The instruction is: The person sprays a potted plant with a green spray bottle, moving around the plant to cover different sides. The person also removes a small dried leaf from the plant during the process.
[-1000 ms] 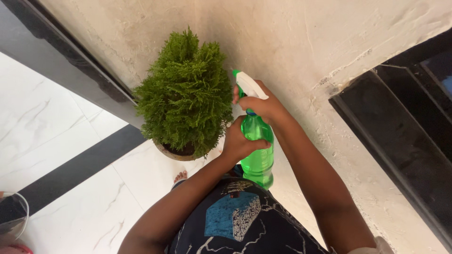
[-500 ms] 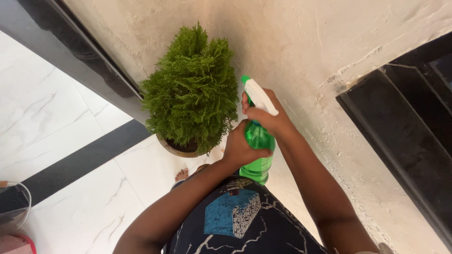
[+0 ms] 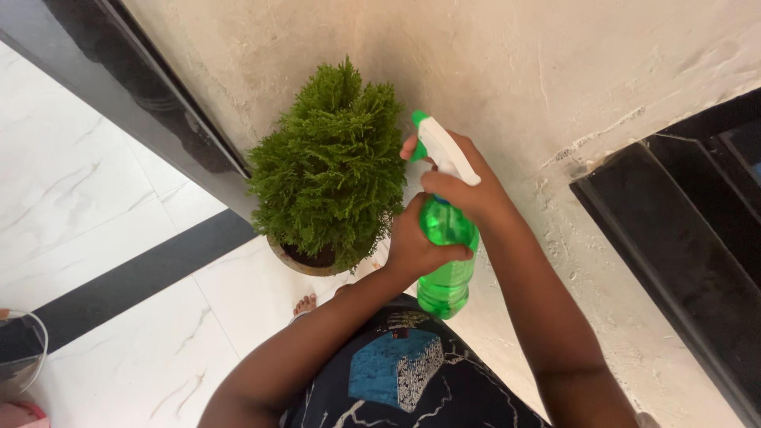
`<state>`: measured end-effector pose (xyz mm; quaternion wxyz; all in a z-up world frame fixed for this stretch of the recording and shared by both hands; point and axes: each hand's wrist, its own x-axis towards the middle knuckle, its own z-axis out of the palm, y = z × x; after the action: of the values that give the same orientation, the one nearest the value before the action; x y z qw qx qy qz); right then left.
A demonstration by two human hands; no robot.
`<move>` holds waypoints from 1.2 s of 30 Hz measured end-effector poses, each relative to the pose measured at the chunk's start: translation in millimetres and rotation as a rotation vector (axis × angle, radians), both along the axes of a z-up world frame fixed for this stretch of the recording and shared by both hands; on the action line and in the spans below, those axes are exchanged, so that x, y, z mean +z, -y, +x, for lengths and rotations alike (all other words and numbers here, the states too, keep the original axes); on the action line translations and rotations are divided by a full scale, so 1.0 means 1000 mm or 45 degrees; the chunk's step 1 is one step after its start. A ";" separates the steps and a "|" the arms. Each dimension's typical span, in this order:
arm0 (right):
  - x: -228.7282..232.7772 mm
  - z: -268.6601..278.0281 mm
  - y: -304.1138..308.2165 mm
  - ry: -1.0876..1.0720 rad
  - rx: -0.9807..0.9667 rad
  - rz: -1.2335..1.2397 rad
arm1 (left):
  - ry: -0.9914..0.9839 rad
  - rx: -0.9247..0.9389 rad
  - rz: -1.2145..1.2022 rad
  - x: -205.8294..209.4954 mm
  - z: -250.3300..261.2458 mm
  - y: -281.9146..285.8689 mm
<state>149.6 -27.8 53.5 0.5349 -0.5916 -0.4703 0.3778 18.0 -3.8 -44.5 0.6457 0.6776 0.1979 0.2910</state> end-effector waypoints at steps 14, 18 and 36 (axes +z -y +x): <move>0.007 0.034 -0.085 0.082 0.032 -0.438 | 0.311 0.051 -0.496 0.031 0.025 -0.030; 0.008 0.037 -0.096 0.066 0.075 -0.492 | 0.246 0.098 -0.510 0.034 0.029 -0.035; 0.024 0.036 -0.113 0.299 0.081 -0.760 | 0.322 0.083 -0.708 0.048 0.033 -0.034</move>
<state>186.1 85.0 77.8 0.2675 -0.7469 -0.4155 0.4450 51.0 30.3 3.3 0.8162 0.4265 0.2098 0.3283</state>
